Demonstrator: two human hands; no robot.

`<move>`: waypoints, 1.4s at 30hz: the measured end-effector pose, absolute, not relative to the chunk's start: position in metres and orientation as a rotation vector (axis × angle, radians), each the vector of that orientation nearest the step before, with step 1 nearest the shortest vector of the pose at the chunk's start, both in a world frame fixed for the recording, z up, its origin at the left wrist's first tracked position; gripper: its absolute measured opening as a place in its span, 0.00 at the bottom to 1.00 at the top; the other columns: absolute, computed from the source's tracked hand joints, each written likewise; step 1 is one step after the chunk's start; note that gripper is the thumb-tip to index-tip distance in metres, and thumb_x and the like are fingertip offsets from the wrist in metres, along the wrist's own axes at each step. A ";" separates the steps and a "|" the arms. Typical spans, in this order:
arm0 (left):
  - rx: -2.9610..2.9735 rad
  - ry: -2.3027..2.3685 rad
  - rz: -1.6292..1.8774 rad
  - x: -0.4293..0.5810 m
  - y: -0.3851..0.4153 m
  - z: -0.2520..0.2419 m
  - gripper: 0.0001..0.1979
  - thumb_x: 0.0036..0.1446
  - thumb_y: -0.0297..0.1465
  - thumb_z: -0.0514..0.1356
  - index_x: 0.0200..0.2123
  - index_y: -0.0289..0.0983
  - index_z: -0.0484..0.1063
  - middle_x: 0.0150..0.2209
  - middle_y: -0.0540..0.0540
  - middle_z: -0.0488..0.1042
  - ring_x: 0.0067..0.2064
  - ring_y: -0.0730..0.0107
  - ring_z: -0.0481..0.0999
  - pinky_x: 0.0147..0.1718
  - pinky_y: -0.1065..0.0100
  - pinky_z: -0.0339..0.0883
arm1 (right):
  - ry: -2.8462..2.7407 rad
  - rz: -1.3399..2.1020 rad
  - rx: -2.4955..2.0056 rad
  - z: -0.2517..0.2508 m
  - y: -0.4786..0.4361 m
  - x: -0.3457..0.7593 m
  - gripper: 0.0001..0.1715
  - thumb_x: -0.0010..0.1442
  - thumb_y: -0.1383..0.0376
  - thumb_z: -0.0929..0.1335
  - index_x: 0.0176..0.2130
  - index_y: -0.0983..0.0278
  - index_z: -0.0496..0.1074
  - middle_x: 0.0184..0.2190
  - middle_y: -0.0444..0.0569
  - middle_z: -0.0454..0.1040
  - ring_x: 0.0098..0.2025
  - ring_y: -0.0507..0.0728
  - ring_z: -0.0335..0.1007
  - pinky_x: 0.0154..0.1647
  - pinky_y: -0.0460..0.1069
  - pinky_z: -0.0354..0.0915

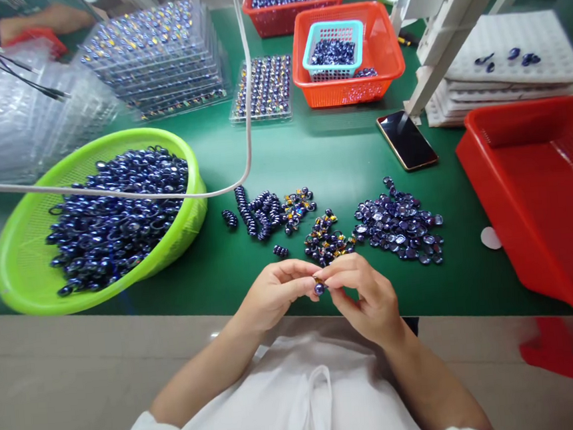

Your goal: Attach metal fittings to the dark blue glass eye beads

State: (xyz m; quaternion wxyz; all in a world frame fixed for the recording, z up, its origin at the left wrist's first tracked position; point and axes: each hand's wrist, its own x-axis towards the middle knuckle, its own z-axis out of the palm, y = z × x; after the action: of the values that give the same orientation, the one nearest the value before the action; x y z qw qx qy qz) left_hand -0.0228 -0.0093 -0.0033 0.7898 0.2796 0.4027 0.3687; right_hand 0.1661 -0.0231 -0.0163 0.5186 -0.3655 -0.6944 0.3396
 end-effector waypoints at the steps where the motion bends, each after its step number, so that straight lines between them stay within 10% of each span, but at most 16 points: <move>1: 0.604 0.874 0.797 -0.023 -0.010 -0.004 0.12 0.46 0.32 0.74 0.35 0.33 0.82 0.29 0.46 0.81 0.28 0.72 0.78 0.35 0.68 0.73 | -1.689 0.796 -0.873 -0.016 -0.023 0.166 0.19 0.59 0.78 0.69 0.44 0.55 0.71 0.41 0.47 0.80 0.43 0.57 0.76 0.43 0.56 0.74; 11: 0.585 0.830 0.814 -0.024 -0.010 -0.006 0.12 0.45 0.30 0.74 0.32 0.33 0.79 0.28 0.49 0.79 0.27 0.76 0.75 0.31 0.71 0.69 | -2.032 0.701 -0.870 -0.012 -0.024 0.170 0.41 0.56 0.77 0.67 0.65 0.54 0.62 0.49 0.53 0.69 0.51 0.62 0.70 0.48 0.59 0.73; 27: 0.667 1.027 0.940 -0.012 -0.020 -0.002 0.12 0.48 0.34 0.73 0.34 0.34 0.80 0.32 0.45 0.82 0.31 0.68 0.79 0.36 0.65 0.75 | -1.815 0.490 -1.102 -0.016 -0.032 0.158 0.11 0.60 0.71 0.70 0.42 0.57 0.71 0.36 0.48 0.75 0.39 0.58 0.75 0.39 0.55 0.73; 42: 0.964 1.129 0.952 -0.027 -0.032 -0.007 0.13 0.56 0.31 0.67 0.44 0.36 0.73 0.42 0.40 0.82 0.43 0.61 0.81 0.46 0.60 0.74 | -1.934 0.471 -1.055 -0.017 -0.031 0.159 0.18 0.57 0.75 0.68 0.44 0.57 0.71 0.43 0.51 0.74 0.47 0.62 0.72 0.47 0.61 0.71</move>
State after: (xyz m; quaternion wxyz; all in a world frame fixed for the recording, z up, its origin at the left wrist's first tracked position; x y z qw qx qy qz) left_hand -0.0270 -0.0325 -0.0067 0.6358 0.4218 0.4944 0.4165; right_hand 0.1589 -0.0309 -0.0168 0.4301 -0.4229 -0.7750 0.1886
